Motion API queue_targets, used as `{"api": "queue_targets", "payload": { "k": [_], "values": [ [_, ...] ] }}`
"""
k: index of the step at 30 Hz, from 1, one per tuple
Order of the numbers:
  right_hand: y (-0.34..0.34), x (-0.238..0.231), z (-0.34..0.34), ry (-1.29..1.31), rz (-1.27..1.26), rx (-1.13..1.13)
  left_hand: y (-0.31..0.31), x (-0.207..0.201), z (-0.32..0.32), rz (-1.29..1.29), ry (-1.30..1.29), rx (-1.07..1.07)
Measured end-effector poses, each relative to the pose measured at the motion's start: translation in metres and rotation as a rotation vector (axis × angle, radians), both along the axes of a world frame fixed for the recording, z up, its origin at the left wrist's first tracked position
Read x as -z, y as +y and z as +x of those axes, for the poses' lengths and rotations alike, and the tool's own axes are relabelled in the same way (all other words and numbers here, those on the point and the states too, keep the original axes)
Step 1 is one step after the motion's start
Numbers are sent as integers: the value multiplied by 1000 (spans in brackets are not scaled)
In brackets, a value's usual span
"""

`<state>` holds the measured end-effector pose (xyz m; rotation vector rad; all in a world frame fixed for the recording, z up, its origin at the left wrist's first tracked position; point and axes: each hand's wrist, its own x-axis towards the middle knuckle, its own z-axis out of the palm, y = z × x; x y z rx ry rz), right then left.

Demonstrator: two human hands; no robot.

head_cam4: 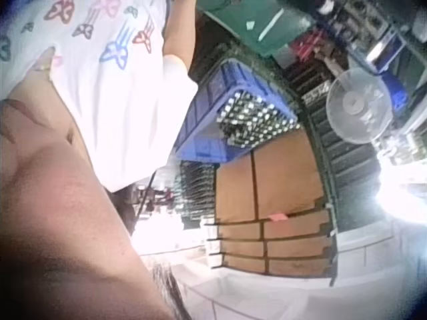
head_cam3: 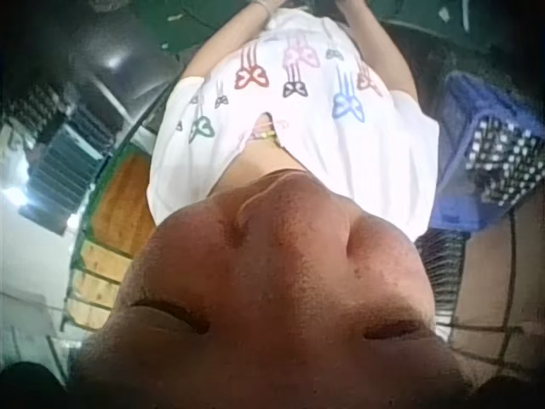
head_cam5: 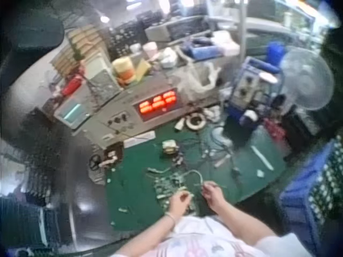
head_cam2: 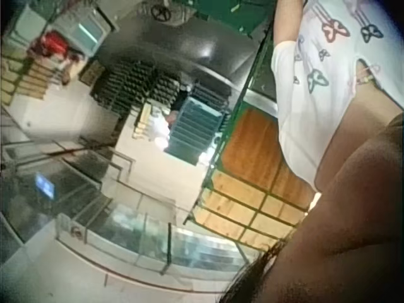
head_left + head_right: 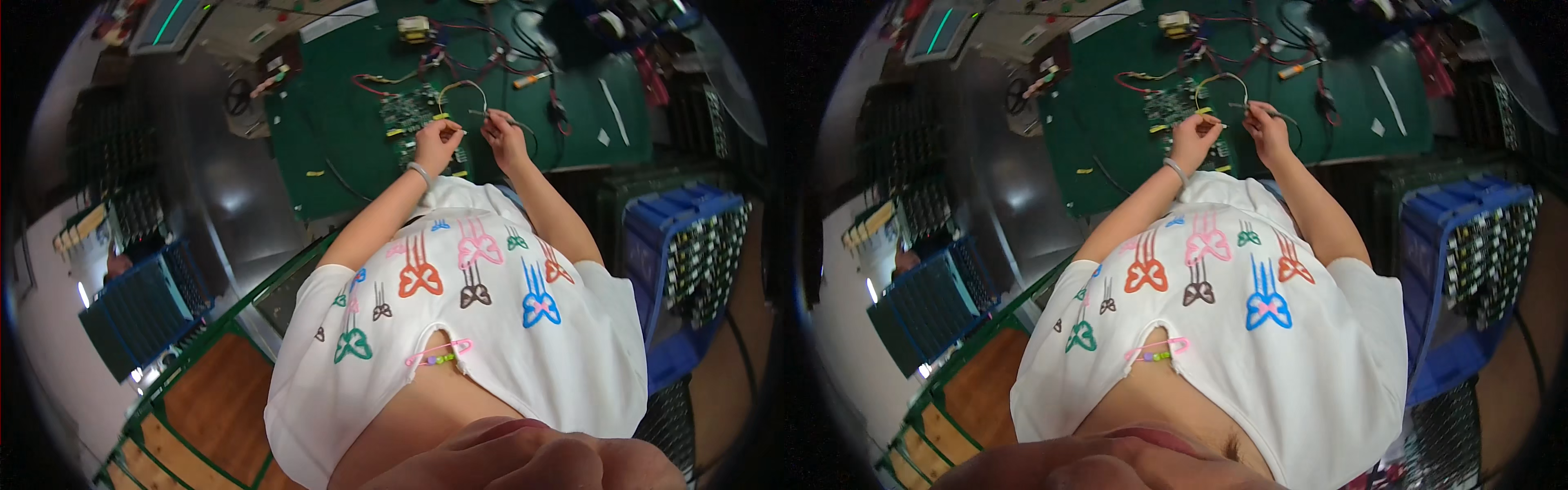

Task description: The person repeatedly connects and disconnects multimeter probes to test points on green circuit boards. They handle the boards one at a time, moving them between a testing station and a blue bin, and occasionally adjusting the probes or board position.

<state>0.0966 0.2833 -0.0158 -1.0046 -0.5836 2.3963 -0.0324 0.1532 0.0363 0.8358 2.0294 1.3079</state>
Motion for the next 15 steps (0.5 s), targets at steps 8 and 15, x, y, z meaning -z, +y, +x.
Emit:
{"api": "queue_targets", "payload": {
  "k": [8, 15],
  "values": [
    [28, -38, 51, -648, 423, -202, 17, -34, 19, -352, -578, 664],
    [87, -50, 78, -1313, 1517, -125, -50, -34, -24, -245, -615, 277]
  ]
}}
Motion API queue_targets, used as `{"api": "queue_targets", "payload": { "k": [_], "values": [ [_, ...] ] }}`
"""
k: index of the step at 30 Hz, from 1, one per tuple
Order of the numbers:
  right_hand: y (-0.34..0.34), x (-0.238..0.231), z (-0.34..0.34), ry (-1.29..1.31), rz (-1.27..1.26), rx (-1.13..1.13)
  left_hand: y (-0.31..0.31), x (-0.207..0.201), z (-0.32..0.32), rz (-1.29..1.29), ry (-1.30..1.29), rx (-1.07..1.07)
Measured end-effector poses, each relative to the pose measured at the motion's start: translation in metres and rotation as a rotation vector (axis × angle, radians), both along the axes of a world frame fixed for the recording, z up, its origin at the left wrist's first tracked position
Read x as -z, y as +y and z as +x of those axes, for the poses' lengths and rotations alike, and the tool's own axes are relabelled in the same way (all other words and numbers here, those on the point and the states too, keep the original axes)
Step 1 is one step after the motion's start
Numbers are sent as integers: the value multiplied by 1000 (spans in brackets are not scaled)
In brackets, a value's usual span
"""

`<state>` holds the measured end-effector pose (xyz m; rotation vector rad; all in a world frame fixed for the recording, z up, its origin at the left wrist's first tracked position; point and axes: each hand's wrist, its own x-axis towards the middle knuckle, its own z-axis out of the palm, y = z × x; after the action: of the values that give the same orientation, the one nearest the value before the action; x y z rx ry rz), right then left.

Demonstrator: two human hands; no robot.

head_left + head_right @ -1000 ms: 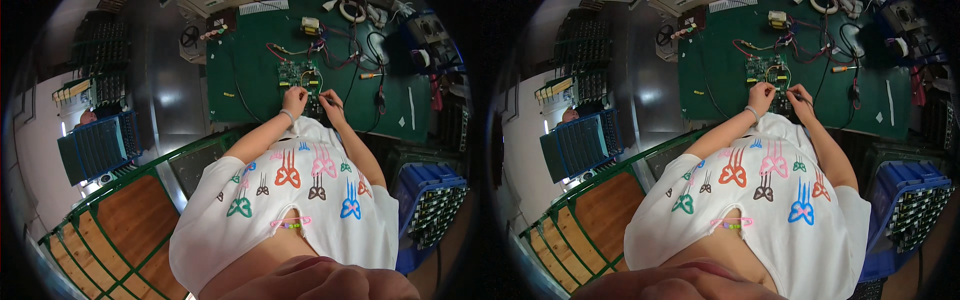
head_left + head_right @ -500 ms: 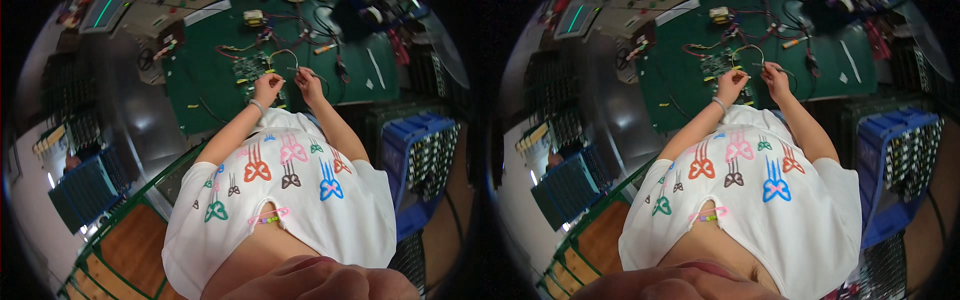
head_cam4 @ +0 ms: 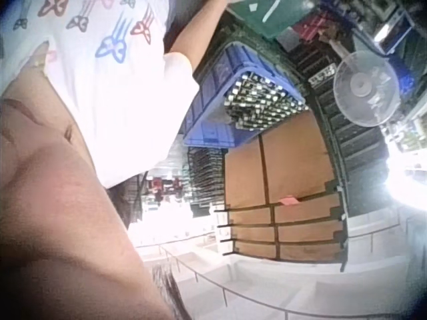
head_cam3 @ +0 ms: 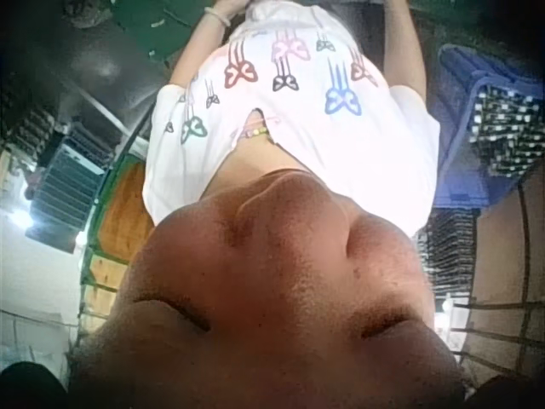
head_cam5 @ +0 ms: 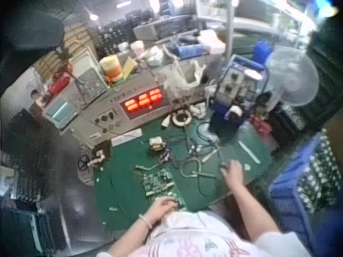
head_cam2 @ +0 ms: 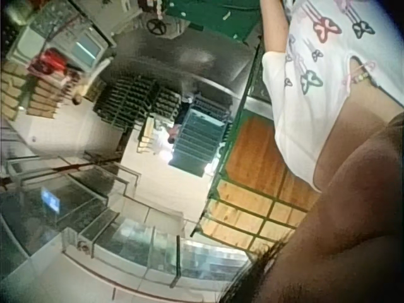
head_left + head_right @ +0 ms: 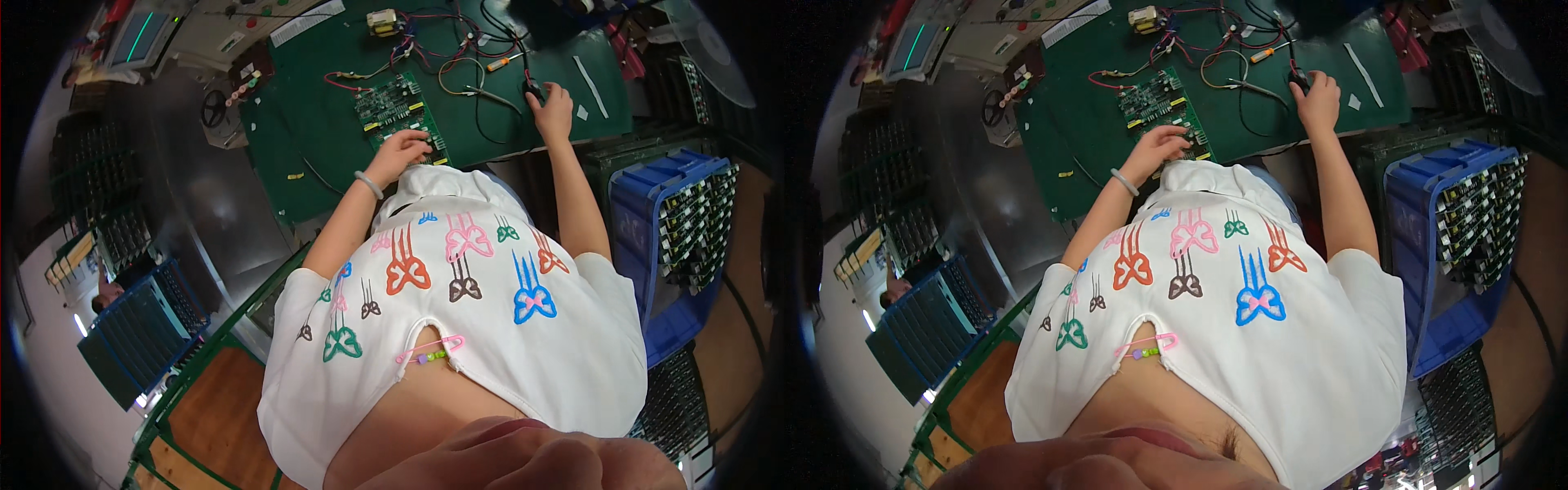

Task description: The person repeatedly connects and disconnects multimeter probes to test points on green circuit boards. They handle the boards one at a time, moving them between a testing station and a blue bin, and occasionally adjusting the probes or board position.

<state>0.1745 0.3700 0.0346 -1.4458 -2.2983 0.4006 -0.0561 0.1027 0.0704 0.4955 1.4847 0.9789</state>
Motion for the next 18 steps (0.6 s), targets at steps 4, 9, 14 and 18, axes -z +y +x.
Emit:
{"api": "queue_targets", "payload": {
  "k": [4, 9, 14, 18],
  "values": [
    [17, 19, -8, -142, -41, -75, -47, 22, -28, -25, 74, -260],
    [24, 31, -6, -253, -89, -49, -82, 31, -40, -51, 134, -463],
    [7, -5, -34, -502, -45, 11, -78, 32, -48, -20, 220, -464],
    [-18, -28, -94, -180, 143, -476, -49, 49, -69, 130, 373, -504]
  ]
}}
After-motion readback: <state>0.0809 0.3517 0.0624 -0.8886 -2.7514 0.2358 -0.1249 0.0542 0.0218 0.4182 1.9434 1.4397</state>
